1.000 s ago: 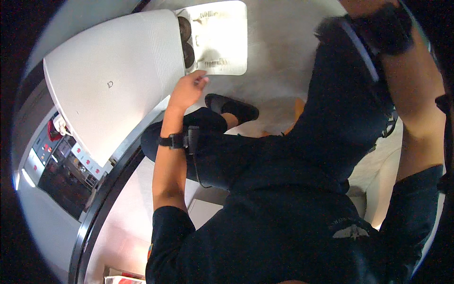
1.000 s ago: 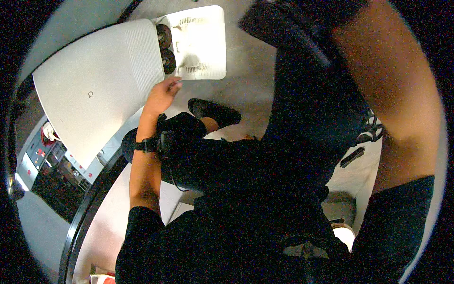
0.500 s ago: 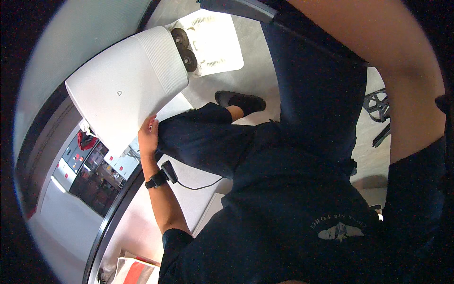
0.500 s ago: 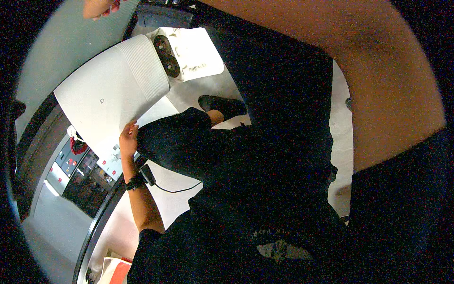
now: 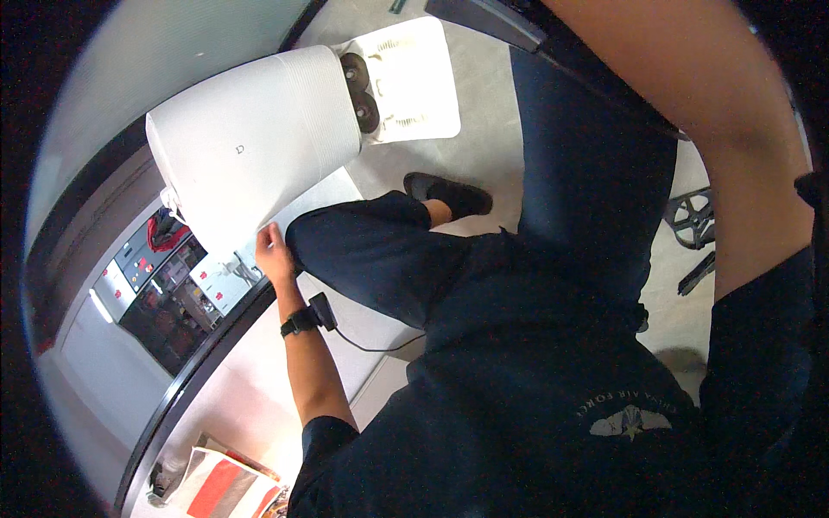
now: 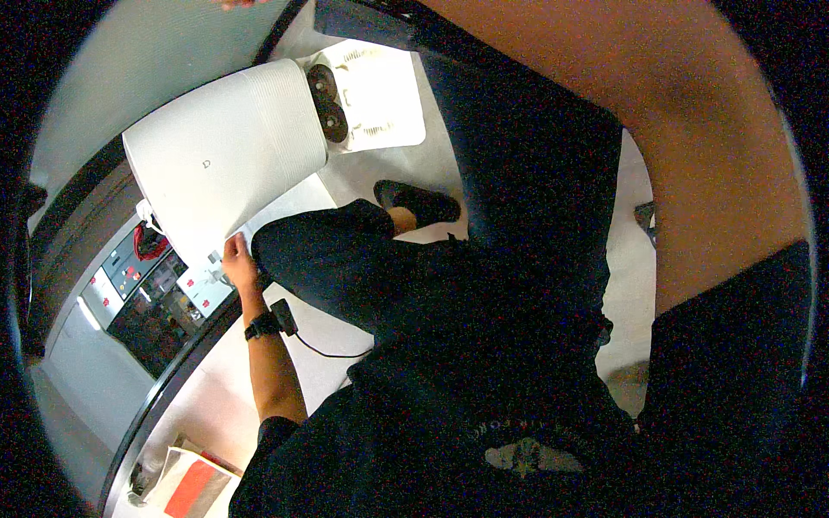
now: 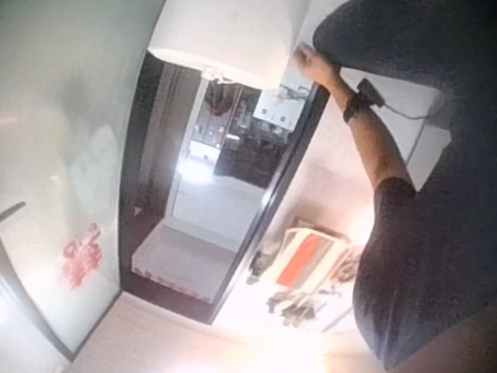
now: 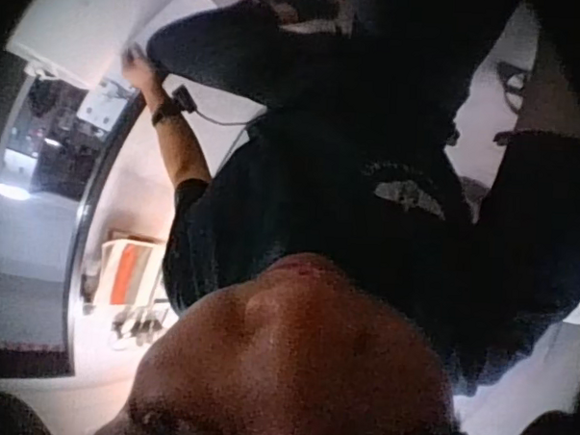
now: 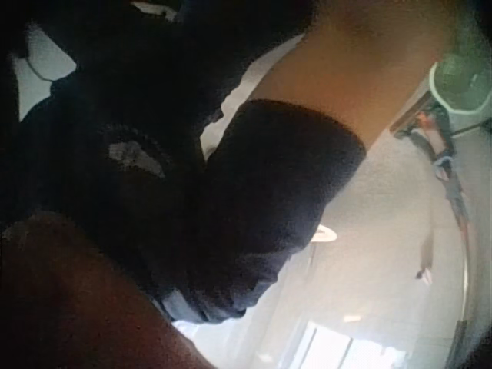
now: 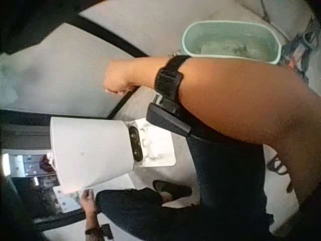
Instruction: The person secures a white rectangular appliance to the ceiling by hand, then carries it to the floor and sits to continue handling it. The person then stands and walks to a table, placing the appliance down.
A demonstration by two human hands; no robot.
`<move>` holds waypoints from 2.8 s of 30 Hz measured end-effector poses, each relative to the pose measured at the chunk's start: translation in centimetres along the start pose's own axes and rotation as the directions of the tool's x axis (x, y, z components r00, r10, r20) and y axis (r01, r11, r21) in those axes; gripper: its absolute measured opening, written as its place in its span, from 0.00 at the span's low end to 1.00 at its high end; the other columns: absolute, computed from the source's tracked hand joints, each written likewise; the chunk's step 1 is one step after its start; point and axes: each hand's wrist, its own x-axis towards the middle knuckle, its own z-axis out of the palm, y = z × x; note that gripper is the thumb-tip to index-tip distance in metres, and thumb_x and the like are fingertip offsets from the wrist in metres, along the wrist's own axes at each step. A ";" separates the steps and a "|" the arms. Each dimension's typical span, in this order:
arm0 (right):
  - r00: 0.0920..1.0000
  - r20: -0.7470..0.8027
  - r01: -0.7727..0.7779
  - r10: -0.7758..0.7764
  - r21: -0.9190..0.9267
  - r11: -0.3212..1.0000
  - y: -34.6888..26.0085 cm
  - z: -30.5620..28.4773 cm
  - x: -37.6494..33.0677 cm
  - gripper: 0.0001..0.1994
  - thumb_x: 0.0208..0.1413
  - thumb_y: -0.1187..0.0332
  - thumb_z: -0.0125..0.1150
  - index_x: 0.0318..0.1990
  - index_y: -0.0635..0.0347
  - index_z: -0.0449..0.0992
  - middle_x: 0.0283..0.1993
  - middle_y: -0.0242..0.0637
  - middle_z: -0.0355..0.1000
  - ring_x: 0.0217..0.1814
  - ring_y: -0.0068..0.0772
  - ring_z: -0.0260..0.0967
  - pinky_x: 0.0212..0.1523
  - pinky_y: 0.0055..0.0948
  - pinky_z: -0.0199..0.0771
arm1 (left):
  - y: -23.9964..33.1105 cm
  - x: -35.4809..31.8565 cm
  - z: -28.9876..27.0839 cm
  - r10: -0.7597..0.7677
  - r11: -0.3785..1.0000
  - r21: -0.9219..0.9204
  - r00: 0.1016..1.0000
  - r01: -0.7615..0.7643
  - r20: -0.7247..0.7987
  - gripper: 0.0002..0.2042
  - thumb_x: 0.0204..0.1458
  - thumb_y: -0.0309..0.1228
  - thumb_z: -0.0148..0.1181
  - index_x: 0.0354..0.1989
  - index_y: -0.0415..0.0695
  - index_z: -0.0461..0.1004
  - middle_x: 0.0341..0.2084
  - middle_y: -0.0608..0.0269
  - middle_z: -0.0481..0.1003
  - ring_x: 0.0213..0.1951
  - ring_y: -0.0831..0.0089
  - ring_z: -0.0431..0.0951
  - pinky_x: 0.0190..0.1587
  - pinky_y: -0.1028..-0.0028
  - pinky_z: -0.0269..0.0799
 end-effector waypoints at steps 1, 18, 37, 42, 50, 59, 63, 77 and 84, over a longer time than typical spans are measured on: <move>0.938 0.192 0.346 -0.288 -0.562 0.751 0.2 -0.3 0.0 0.08 0.49 0.67 0.55 0.26 0.57 0.80 0.23 0.38 0.75 0.21 0.38 0.70 0.24 0.38 0.69 | 0.2 0.2 -0.9 -0.016 1.000 -0.008 0.996 0.015 -0.084 0.17 0.59 0.40 0.58 0.30 0.35 0.77 0.22 0.57 0.76 0.26 0.75 0.71 0.34 0.70 0.69; 0.960 -0.001 -0.277 0.282 0.172 0.945 3.3 -0.8 -3.9 0.11 0.51 0.67 0.59 0.40 0.60 0.80 0.34 0.40 0.78 0.31 0.32 0.76 0.26 0.32 0.73 | -0.3 6.3 -10.4 0.384 0.911 0.041 0.806 -0.410 -0.451 0.27 0.57 0.40 0.61 0.61 0.37 0.65 0.59 0.49 0.66 0.56 0.60 0.68 0.58 0.64 0.62; 0.877 0.028 -0.480 0.480 0.112 0.870 1.2 -1.4 -6.3 0.07 0.56 0.67 0.58 0.38 0.59 0.76 0.33 0.33 0.75 0.31 0.27 0.72 0.34 0.29 0.73 | -1.8 15.8 -8.5 0.103 0.974 -0.163 0.947 -0.158 -0.303 0.22 0.60 0.41 0.57 0.58 0.41 0.71 0.59 0.48 0.68 0.55 0.62 0.72 0.56 0.68 0.67; 0.885 0.040 -0.464 0.463 0.136 0.875 0.1 -1.3 -6.6 0.06 0.57 0.69 0.58 0.36 0.60 0.77 0.32 0.34 0.76 0.32 0.27 0.73 0.34 0.28 0.74 | -1.5 15.4 -8.2 0.085 0.958 -0.233 0.939 -0.169 -0.333 0.20 0.58 0.40 0.59 0.56 0.45 0.74 0.58 0.49 0.69 0.52 0.63 0.74 0.51 0.69 0.70; 0.910 0.071 -0.412 0.410 0.024 0.911 0.6 -1.1 -6.8 0.08 0.58 0.57 0.55 0.39 0.47 0.74 0.33 0.21 0.71 0.29 0.13 0.64 0.31 0.19 0.64 | -1.2 15.6 -8.2 0.065 0.965 -0.218 0.941 -0.144 -0.333 0.20 0.57 0.38 0.59 0.55 0.42 0.74 0.60 0.46 0.67 0.60 0.56 0.69 0.61 0.65 0.64; 0.877 0.117 -0.471 0.466 0.017 0.882 0.2 -1.2 -7.3 0.06 0.58 0.60 0.56 0.39 0.47 0.74 0.32 0.21 0.72 0.30 0.13 0.66 0.32 0.19 0.66 | -0.9 15.3 -8.2 0.064 0.972 -0.195 0.944 -0.133 -0.325 0.19 0.58 0.39 0.58 0.55 0.44 0.74 0.61 0.47 0.66 0.60 0.56 0.68 0.62 0.64 0.63; 0.874 0.110 -0.476 0.473 0.002 0.879 0.4 -1.1 -7.2 0.06 0.57 0.61 0.56 0.38 0.48 0.74 0.31 0.21 0.73 0.29 0.14 0.66 0.30 0.19 0.66 | -0.9 15.3 -8.2 0.066 0.967 -0.212 0.944 -0.139 -0.323 0.20 0.58 0.39 0.58 0.56 0.44 0.74 0.61 0.47 0.66 0.60 0.56 0.68 0.62 0.64 0.63; 0.870 0.169 -0.481 0.463 0.084 0.873 1.7 -1.5 -6.7 0.09 0.58 0.66 0.57 0.38 0.61 0.78 0.33 0.33 0.76 0.32 0.26 0.72 0.33 0.27 0.73 | -1.0 15.3 -8.2 0.131 0.973 -0.137 0.937 -0.184 -0.324 0.20 0.60 0.40 0.56 0.57 0.42 0.73 0.57 0.49 0.69 0.57 0.58 0.71 0.57 0.65 0.68; 0.878 0.202 -0.460 0.433 0.108 0.882 2.8 -1.1 -6.4 0.10 0.57 0.65 0.57 0.40 0.60 0.77 0.32 0.33 0.76 0.31 0.26 0.72 0.32 0.27 0.73 | -1.8 15.5 -8.2 0.131 0.980 -0.098 0.937 -0.171 -0.325 0.20 0.60 0.40 0.56 0.57 0.42 0.73 0.58 0.49 0.69 0.57 0.60 0.71 0.56 0.67 0.68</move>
